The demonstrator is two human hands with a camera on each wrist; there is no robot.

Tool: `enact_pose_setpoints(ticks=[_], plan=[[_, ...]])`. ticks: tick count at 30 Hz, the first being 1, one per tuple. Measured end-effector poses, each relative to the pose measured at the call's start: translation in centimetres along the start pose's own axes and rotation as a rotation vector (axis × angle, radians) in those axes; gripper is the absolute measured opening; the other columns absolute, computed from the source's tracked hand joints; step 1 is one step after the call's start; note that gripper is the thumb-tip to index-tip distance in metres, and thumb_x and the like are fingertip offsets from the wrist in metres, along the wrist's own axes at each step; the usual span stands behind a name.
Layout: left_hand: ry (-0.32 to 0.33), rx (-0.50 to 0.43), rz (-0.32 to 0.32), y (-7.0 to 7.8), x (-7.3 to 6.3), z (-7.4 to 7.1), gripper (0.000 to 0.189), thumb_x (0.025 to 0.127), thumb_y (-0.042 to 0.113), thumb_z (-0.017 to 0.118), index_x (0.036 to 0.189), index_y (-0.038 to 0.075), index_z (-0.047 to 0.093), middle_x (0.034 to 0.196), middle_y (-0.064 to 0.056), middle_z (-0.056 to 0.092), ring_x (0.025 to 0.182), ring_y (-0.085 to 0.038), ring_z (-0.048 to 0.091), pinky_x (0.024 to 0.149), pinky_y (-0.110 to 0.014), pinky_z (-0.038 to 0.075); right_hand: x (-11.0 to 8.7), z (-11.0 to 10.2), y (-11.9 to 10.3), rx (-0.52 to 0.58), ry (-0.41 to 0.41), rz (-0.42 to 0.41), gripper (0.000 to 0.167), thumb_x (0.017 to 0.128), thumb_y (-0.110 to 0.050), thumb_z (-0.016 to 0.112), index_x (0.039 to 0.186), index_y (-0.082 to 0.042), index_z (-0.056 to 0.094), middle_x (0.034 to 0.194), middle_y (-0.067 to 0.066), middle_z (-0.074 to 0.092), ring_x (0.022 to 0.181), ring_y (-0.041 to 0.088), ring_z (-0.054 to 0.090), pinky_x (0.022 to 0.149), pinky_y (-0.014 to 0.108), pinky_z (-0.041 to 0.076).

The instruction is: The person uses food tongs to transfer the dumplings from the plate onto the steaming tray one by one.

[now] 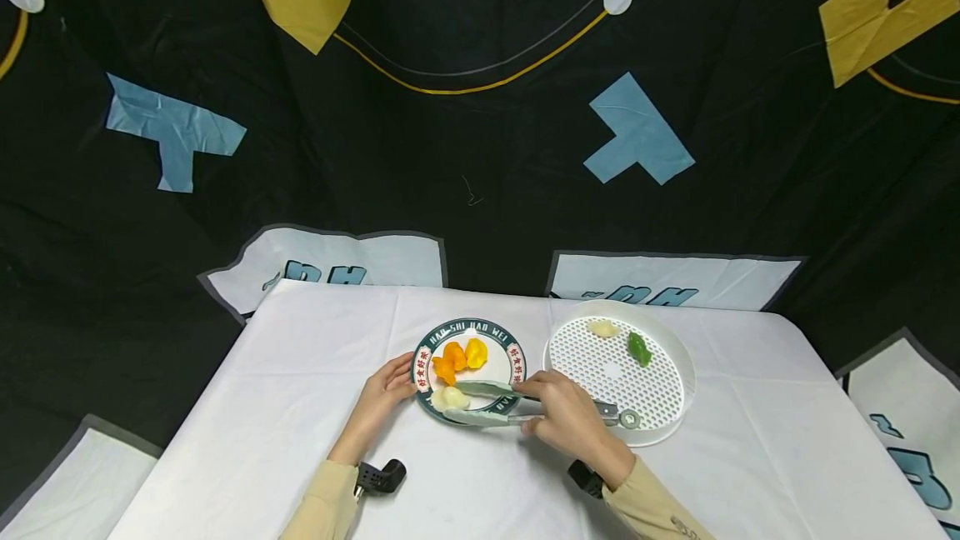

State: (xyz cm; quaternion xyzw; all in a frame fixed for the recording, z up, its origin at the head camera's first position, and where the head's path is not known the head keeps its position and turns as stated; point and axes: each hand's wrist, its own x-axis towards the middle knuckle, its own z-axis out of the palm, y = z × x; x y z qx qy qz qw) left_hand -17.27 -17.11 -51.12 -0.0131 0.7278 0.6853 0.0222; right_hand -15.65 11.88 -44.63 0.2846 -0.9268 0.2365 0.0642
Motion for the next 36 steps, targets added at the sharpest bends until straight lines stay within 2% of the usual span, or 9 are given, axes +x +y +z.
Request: enact_pose_setpoints(ticks=[4,10,25,36], plan=[[0.009,-0.004,-0.008,-0.1,0.1,0.0,0.058,0.085,-0.006,0.056,0.141,-0.006,0.039,0.140,-0.026,0.044,0.126,-0.036,0.046,0.103,-0.029,0.040,0.0,0.2,0.1,-0.004,0.019,-0.011,0.047,0.063,-0.009,0.080,0.109,-0.007,0.072,0.100,0.005,0.069,0.092,0.022,0.062,0.078,0.039,0.054],[0.004,0.020,-0.017,-0.1,0.1,0.0,0.057,0.086,-0.005,0.056,0.141,-0.005,0.039,0.139,-0.026,0.045,0.127,-0.036,0.046,0.107,-0.038,0.036,-0.4,0.0,0.5,-0.018,0.076,-0.022,0.042,0.064,-0.007,0.082,0.105,-0.009,0.074,0.096,0.001,0.070,0.088,0.017,0.062,0.075,0.035,0.054],[0.011,0.027,-0.021,-0.1,0.1,0.1,0.058,0.086,-0.004,0.057,0.141,-0.005,0.039,0.139,-0.026,0.045,0.126,-0.036,0.047,0.107,-0.040,0.036,-1.1,-2.9,2.5,0.028,0.138,-0.018,0.045,0.063,-0.007,0.083,0.107,-0.011,0.074,0.099,-0.002,0.070,0.089,0.014,0.061,0.072,0.035,0.052],[0.010,0.030,-0.025,0.1,-0.1,0.1,0.058,0.088,-0.001,0.057,0.142,-0.005,0.037,0.142,-0.025,0.042,0.128,-0.035,0.045,0.108,-0.040,0.034,-2.1,-5.6,5.1,0.045,0.159,0.019,0.047,0.065,-0.005,0.083,0.110,-0.009,0.072,0.106,0.002,0.069,0.101,0.024,0.062,0.087,0.048,0.050]])
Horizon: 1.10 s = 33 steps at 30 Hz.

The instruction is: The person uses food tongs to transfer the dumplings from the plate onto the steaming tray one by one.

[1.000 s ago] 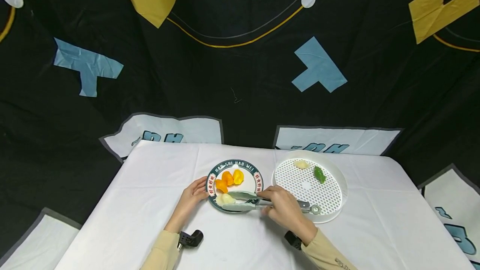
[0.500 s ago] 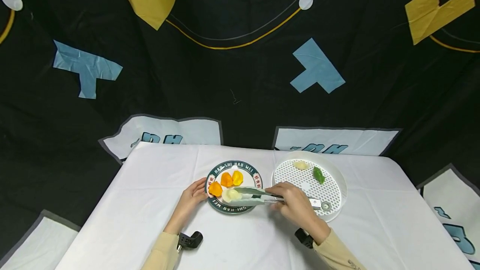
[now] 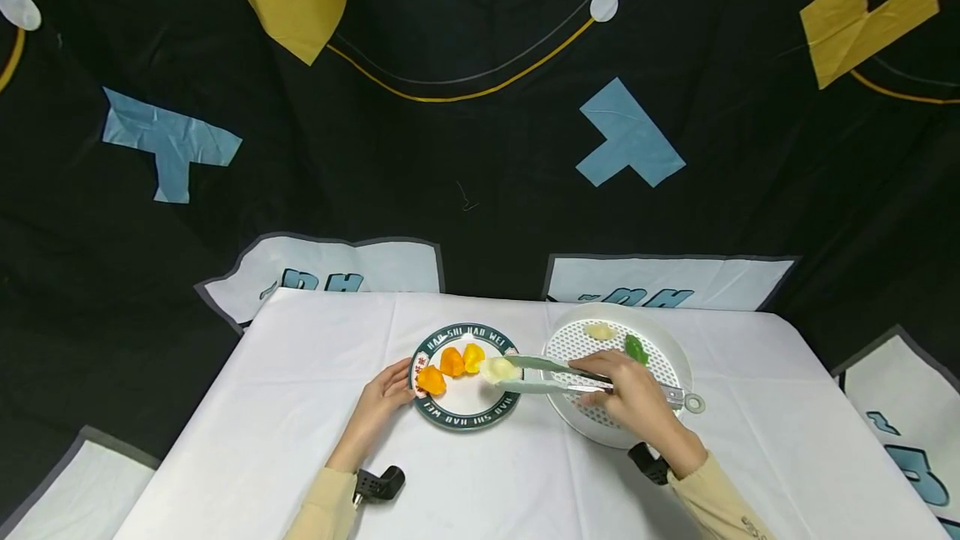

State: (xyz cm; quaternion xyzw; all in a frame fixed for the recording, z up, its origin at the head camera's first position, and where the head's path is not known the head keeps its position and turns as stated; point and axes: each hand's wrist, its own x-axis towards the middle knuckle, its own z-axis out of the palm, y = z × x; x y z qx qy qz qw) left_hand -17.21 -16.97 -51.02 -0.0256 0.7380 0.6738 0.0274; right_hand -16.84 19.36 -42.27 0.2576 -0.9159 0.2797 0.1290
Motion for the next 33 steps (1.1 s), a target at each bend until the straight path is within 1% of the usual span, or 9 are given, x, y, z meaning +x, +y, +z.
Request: enact_pose_setpoints(ticks=[9,17,22,27,33], plan=[[0.006,0.002,-0.005,0.0,0.0,0.0,0.058,0.087,-0.003,0.056,0.142,-0.006,0.037,0.142,-0.026,0.042,0.128,-0.036,0.045,0.107,-0.039,0.035,-0.6,-2.3,2.6,-0.031,0.007,0.067,0.047,0.066,-0.007,0.083,0.111,-0.009,0.071,0.109,0.009,0.068,0.104,0.030,0.061,0.088,0.054,0.047],[-0.001,0.002,-0.006,0.1,0.1,-0.1,0.057,0.089,0.000,0.056,0.143,-0.004,0.037,0.142,-0.025,0.042,0.128,-0.035,0.045,0.108,-0.040,0.034,-1.8,-4.0,5.0,-0.051,0.034,0.128,0.048,0.068,-0.004,0.082,0.114,-0.004,0.069,0.109,0.013,0.067,0.107,0.036,0.058,0.088,0.059,0.045],[-0.001,0.002,-0.005,0.1,0.1,-0.2,0.057,0.089,0.000,0.056,0.143,-0.004,0.037,0.142,-0.025,0.042,0.128,-0.035,0.045,0.108,-0.040,0.034,-2.5,-4.3,6.3,-0.081,0.046,0.164,0.047,0.069,-0.005,0.082,0.114,-0.003,0.069,0.109,0.015,0.067,0.107,0.039,0.057,0.089,0.060,0.044],[0.002,0.000,-0.007,0.0,0.1,-0.1,0.058,0.088,-0.002,0.056,0.142,-0.005,0.038,0.141,-0.025,0.043,0.127,-0.035,0.045,0.107,-0.039,0.035,-2.9,-4.3,7.3,-0.102,0.053,0.180,0.047,0.069,-0.005,0.082,0.114,0.000,0.068,0.110,0.018,0.066,0.107,0.041,0.057,0.088,0.061,0.043],[0.004,0.001,-0.009,0.1,0.1,0.0,0.057,0.088,-0.002,0.056,0.142,-0.004,0.038,0.140,-0.025,0.044,0.127,-0.035,0.046,0.107,-0.039,0.035,-3.3,-4.3,8.0,-0.100,0.033,0.233,0.048,0.070,-0.005,0.081,0.115,0.001,0.067,0.112,0.021,0.065,0.108,0.043,0.055,0.088,0.062,0.042]])
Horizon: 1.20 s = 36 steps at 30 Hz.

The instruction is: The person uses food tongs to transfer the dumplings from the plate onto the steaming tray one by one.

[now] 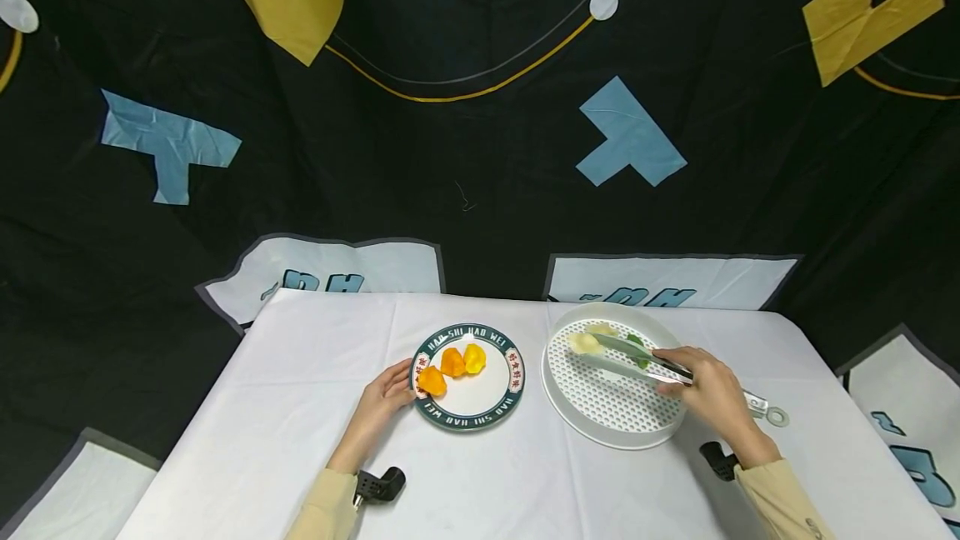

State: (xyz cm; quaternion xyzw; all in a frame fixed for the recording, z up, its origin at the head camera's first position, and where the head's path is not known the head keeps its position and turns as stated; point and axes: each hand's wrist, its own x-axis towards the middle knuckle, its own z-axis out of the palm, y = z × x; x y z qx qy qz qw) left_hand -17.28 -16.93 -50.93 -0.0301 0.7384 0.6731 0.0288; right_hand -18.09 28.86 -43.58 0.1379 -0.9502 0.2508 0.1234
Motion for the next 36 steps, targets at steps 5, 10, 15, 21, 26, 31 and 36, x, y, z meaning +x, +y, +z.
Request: enact_pose_setpoints(ticks=[5,10,15,21,26,31,36], plan=[[-0.001,-0.003,-0.003,0.0,0.0,0.0,0.056,0.088,-0.002,0.056,0.142,-0.003,0.039,0.139,-0.025,0.046,0.126,-0.034,0.047,0.107,-0.039,0.036,-0.1,0.2,0.5,-0.011,0.000,0.021,0.047,0.070,-0.003,0.080,0.115,0.002,0.067,0.111,0.022,0.064,0.108,0.044,0.055,0.087,0.062,0.043],[0.001,-0.001,-0.004,-0.1,0.0,0.0,0.056,0.089,-0.001,0.056,0.142,-0.004,0.038,0.139,-0.025,0.045,0.127,-0.034,0.046,0.107,-0.038,0.035,-0.1,0.7,1.1,-0.027,0.011,0.012,0.047,0.069,-0.002,0.080,0.113,0.003,0.067,0.110,0.023,0.064,0.106,0.044,0.056,0.085,0.061,0.044],[0.000,0.004,-0.001,-0.1,0.1,0.1,0.056,0.088,-0.002,0.055,0.142,-0.004,0.038,0.140,-0.025,0.045,0.127,-0.034,0.046,0.106,-0.038,0.036,0.0,1.1,1.3,-0.046,0.010,0.009,0.048,0.067,-0.002,0.081,0.113,0.004,0.067,0.111,0.024,0.064,0.106,0.044,0.056,0.086,0.061,0.044],[0.008,0.012,-0.001,-0.1,0.0,0.1,0.056,0.088,-0.002,0.057,0.141,-0.004,0.039,0.138,-0.025,0.046,0.126,-0.034,0.047,0.106,-0.039,0.037,0.0,1.3,1.1,-0.055,-0.012,0.037,0.052,0.066,-0.003,0.082,0.115,0.005,0.066,0.113,0.025,0.062,0.107,0.045,0.054,0.087,0.063,0.044],[0.009,0.008,0.009,-0.1,0.1,0.0,0.056,0.087,-0.003,0.057,0.140,-0.004,0.041,0.137,-0.026,0.048,0.124,-0.035,0.048,0.105,-0.035,0.039,-0.1,1.3,1.0,-0.061,-0.009,0.043,0.056,0.064,-0.005,0.083,0.116,0.006,0.065,0.114,0.027,0.061,0.108,0.046,0.053,0.087,0.063,0.043],[-0.001,0.000,0.029,-0.2,0.2,-0.1,0.056,0.086,-0.004,0.057,0.140,-0.005,0.041,0.136,-0.027,0.048,0.124,-0.035,0.049,0.099,-0.024,0.042,0.0,1.3,0.8,-0.067,0.003,0.030,0.058,0.062,-0.006,0.084,0.115,0.006,0.065,0.113,0.027,0.062,0.107,0.046,0.054,0.088,0.062,0.043],[0.000,0.005,0.021,-0.2,0.1,-0.1,0.056,0.086,-0.003,0.057,0.140,-0.005,0.041,0.136,-0.026,0.048,0.124,-0.035,0.048,0.102,-0.028,0.042,0.0,1.2,0.2,-0.051,0.003,0.033,0.059,0.062,-0.005,0.085,0.116,0.006,0.064,0.113,0.026,0.062,0.107,0.045,0.054,0.088,0.062,0.043]])
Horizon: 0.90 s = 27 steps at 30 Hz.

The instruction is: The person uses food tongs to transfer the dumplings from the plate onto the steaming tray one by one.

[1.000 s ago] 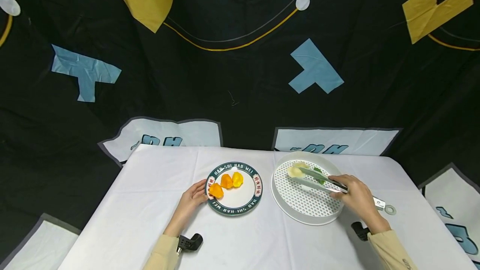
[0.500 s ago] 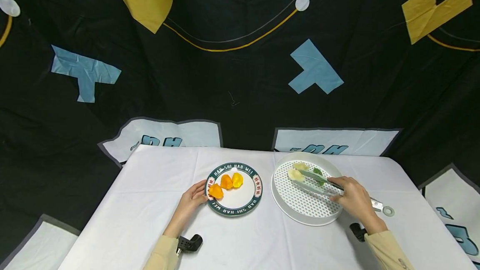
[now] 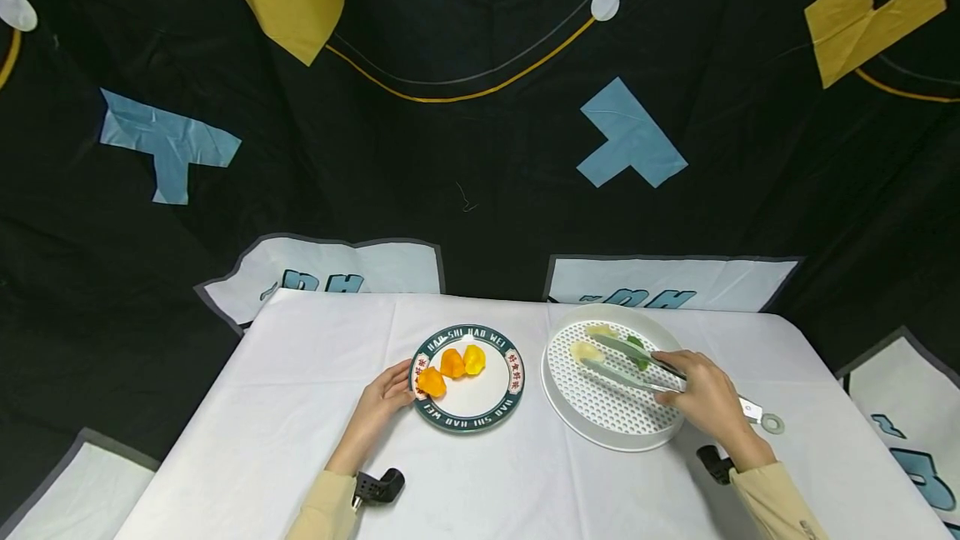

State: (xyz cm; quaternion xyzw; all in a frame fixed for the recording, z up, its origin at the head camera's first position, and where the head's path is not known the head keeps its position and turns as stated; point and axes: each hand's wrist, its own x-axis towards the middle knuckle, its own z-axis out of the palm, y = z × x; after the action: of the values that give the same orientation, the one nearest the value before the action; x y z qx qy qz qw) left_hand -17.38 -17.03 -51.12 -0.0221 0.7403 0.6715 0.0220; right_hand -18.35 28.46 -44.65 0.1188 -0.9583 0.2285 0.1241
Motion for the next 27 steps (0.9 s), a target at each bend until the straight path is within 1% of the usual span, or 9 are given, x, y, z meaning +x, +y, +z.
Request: enact_pose_setpoints(ticks=[7,12,19,25,27], plan=[[-0.006,-0.010,-0.001,0.0,-0.1,0.0,0.056,0.087,-0.002,0.057,0.141,-0.005,0.040,0.138,-0.026,0.046,0.126,-0.035,0.047,0.105,-0.034,0.039,0.2,-0.3,-1.3,0.030,0.000,-0.006,0.061,0.060,-0.004,0.086,0.117,0.005,0.064,0.115,0.025,0.061,0.109,0.044,0.053,0.090,0.063,0.042],[-0.006,-0.014,-0.004,0.0,-0.1,0.0,0.056,0.088,-0.001,0.057,0.141,-0.004,0.040,0.138,-0.025,0.046,0.126,-0.035,0.047,0.106,-0.036,0.037,0.5,-0.5,-2.3,0.048,-0.011,-0.034,0.063,0.061,-0.006,0.086,0.119,0.002,0.064,0.117,0.023,0.061,0.111,0.043,0.053,0.092,0.062,0.042],[0.003,0.007,-0.002,0.0,0.0,0.0,0.056,0.087,-0.003,0.057,0.140,-0.005,0.041,0.138,-0.025,0.047,0.126,-0.035,0.047,0.105,-0.037,0.038,1.3,0.2,-4.2,0.061,-0.011,-0.111,0.067,0.058,-0.007,0.089,0.120,0.001,0.064,0.115,0.020,0.063,0.109,0.039,0.055,0.091,0.058,0.044],[0.014,0.006,0.002,0.0,0.0,0.0,0.056,0.086,-0.005,0.056,0.140,-0.006,0.041,0.138,-0.026,0.046,0.125,-0.037,0.047,0.105,-0.037,0.039,2.1,1.5,-6.1,0.059,-0.032,-0.183,0.069,0.055,-0.008,0.090,0.120,-0.002,0.065,0.115,0.016,0.064,0.109,0.036,0.057,0.091,0.055,0.046],[0.014,0.015,0.000,0.0,0.0,0.0,0.056,0.086,-0.005,0.056,0.140,-0.006,0.041,0.138,-0.026,0.046,0.126,-0.037,0.047,0.105,-0.037,0.038,2.4,2.0,-6.7,0.071,-0.044,-0.208,0.070,0.055,-0.008,0.090,0.120,-0.002,0.065,0.115,0.015,0.065,0.109,0.035,0.057,0.093,0.054,0.045]])
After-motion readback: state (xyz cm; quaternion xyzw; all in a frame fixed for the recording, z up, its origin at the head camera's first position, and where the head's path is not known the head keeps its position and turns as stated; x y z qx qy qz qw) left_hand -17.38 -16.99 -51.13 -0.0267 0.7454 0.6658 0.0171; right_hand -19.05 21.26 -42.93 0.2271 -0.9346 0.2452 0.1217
